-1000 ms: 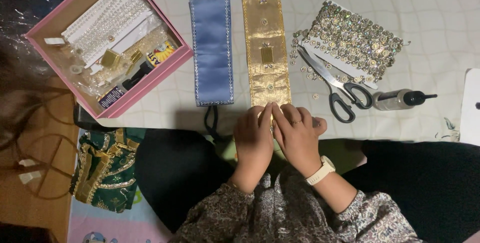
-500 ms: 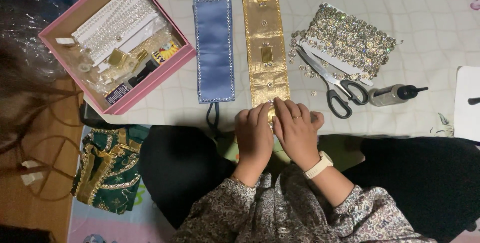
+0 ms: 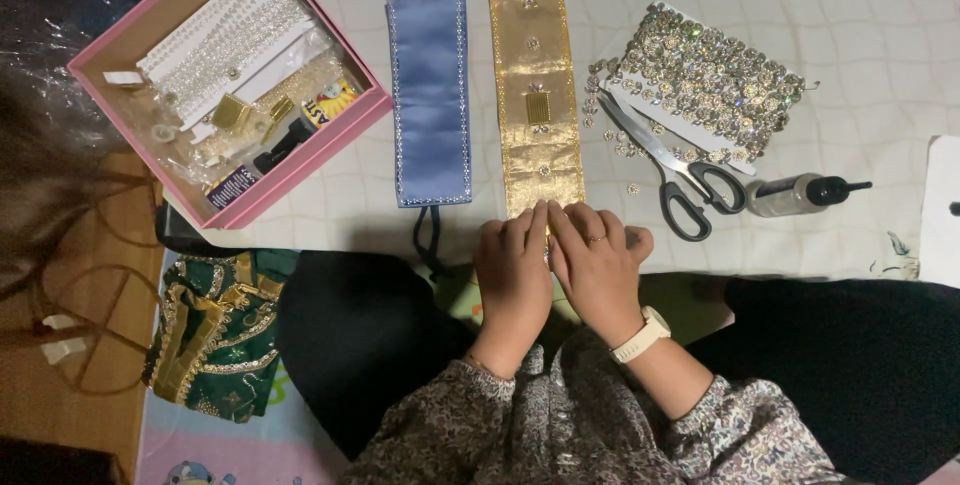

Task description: Applying glue and attaching small decorative pieces to a gold fabric belt

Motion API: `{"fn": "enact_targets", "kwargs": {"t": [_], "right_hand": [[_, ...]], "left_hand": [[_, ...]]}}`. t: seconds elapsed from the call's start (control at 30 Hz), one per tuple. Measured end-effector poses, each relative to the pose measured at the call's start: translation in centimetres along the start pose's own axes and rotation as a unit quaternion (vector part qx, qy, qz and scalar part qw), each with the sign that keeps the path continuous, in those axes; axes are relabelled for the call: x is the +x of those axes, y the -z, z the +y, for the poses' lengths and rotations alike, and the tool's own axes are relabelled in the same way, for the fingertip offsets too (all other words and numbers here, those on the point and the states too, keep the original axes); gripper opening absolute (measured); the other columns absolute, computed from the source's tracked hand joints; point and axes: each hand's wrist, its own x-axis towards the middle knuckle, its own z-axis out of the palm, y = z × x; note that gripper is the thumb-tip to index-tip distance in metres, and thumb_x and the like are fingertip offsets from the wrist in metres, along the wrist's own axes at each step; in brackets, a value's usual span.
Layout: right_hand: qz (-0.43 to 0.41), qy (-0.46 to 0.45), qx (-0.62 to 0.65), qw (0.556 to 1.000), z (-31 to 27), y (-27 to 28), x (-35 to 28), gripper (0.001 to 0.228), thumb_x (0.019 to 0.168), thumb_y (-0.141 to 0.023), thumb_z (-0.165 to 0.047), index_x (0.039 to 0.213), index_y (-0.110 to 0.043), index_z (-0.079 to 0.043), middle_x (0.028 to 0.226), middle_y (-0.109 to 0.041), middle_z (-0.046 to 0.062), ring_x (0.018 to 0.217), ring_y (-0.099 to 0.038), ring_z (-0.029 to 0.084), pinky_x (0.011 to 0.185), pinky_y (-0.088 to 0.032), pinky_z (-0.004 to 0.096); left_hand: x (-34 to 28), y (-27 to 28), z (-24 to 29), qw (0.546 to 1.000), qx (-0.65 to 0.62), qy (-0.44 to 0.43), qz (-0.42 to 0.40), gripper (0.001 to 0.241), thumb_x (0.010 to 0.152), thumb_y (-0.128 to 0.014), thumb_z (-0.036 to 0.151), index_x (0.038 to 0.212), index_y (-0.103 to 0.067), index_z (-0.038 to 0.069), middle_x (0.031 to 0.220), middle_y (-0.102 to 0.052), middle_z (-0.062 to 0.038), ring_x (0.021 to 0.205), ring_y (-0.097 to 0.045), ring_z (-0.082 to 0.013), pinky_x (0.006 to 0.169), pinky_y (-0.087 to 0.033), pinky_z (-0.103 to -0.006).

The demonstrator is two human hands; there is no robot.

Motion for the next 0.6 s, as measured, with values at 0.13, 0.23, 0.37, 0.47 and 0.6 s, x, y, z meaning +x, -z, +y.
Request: {"fn": "enact_targets", "kwargs": {"t": [0.13, 0.23, 0.37, 0.47, 0.6], "right_hand": [[-0.004, -0.001, 0.016, 1.0, 0.1, 0.3, 0.2, 0.041, 0.099, -0.06, -0.031, 0.14, -0.062, -0.028, 0.123, -0.059, -0.001, 0.115, -0.054, 0.024, 0.093, -0.029, 0.049], [-0.006, 0.007, 0.018, 1.0, 0.2, 0.5, 0.2, 0.043, 0.098, -0.061, -0.029, 0.141, -0.062, -0.028, 0.125, -0.058, -0.002, 0.117, -0.053, 0.024, 0.092, -0.029, 0.047], [-0.024, 0.001, 0.021, 0.999, -0.2, 1.1, 0.3, 0.043, 0.098, -0.06, -0.029, 0.141, -0.061, -0.026, 0.127, -0.057, 0.0, 0.12, -0.052, 0.026, 0.092, -0.031, 0.049], [-0.037, -0.011, 0.034, 0.999, -0.4, 1.5, 0.5, 0.044, 0.099, -0.059, -0.029, 0.143, -0.06, -0.025, 0.128, -0.057, 0.001, 0.122, -0.052, 0.028, 0.093, -0.036, 0.049], [-0.025, -0.013, 0.038, 0.999, 0.1, 0.5, 0.1, 0.04, 0.103, -0.055, -0.033, 0.142, -0.061, -0.024, 0.123, -0.059, 0.001, 0.12, -0.052, 0.026, 0.094, -0.03, 0.048]], "left_hand": [[0.8, 1.2, 0.4, 1.0, -0.011, -0.019, -0.008, 0.051, 0.077, -0.07, -0.005, 0.128, -0.065, -0.001, 0.101, -0.066, -0.014, 0.081, -0.061, -0.0335, 0.065, -0.051, -0.0443], [0.9, 1.0, 0.5, 1.0, -0.002, -0.021, -0.008, 0.05, 0.076, -0.071, 0.0, 0.126, -0.066, -0.001, 0.094, -0.066, -0.012, 0.072, -0.057, -0.0339, 0.057, -0.048, -0.0453], [-1.2, -1.5, -0.8, 0.997, 0.055, -0.045, 0.02, 0.052, 0.078, -0.073, 0.004, 0.13, -0.065, 0.002, 0.101, -0.063, -0.01, 0.078, -0.056, -0.0297, 0.063, -0.049, -0.0408], [-1.5, -2.5, -1.7, 0.997, 0.033, -0.053, 0.037, 0.049, 0.08, -0.071, 0.004, 0.129, -0.066, 0.002, 0.1, -0.063, -0.01, 0.077, -0.056, -0.03, 0.063, -0.049, -0.0407], [-1.5, -2.3, -1.0, 1.0, -0.005, 0.004, 0.001, 0.055, 0.081, -0.065, 0.002, 0.136, -0.061, 0.003, 0.097, -0.067, -0.009, 0.086, -0.06, -0.0323, 0.075, -0.051, -0.0453]]}}
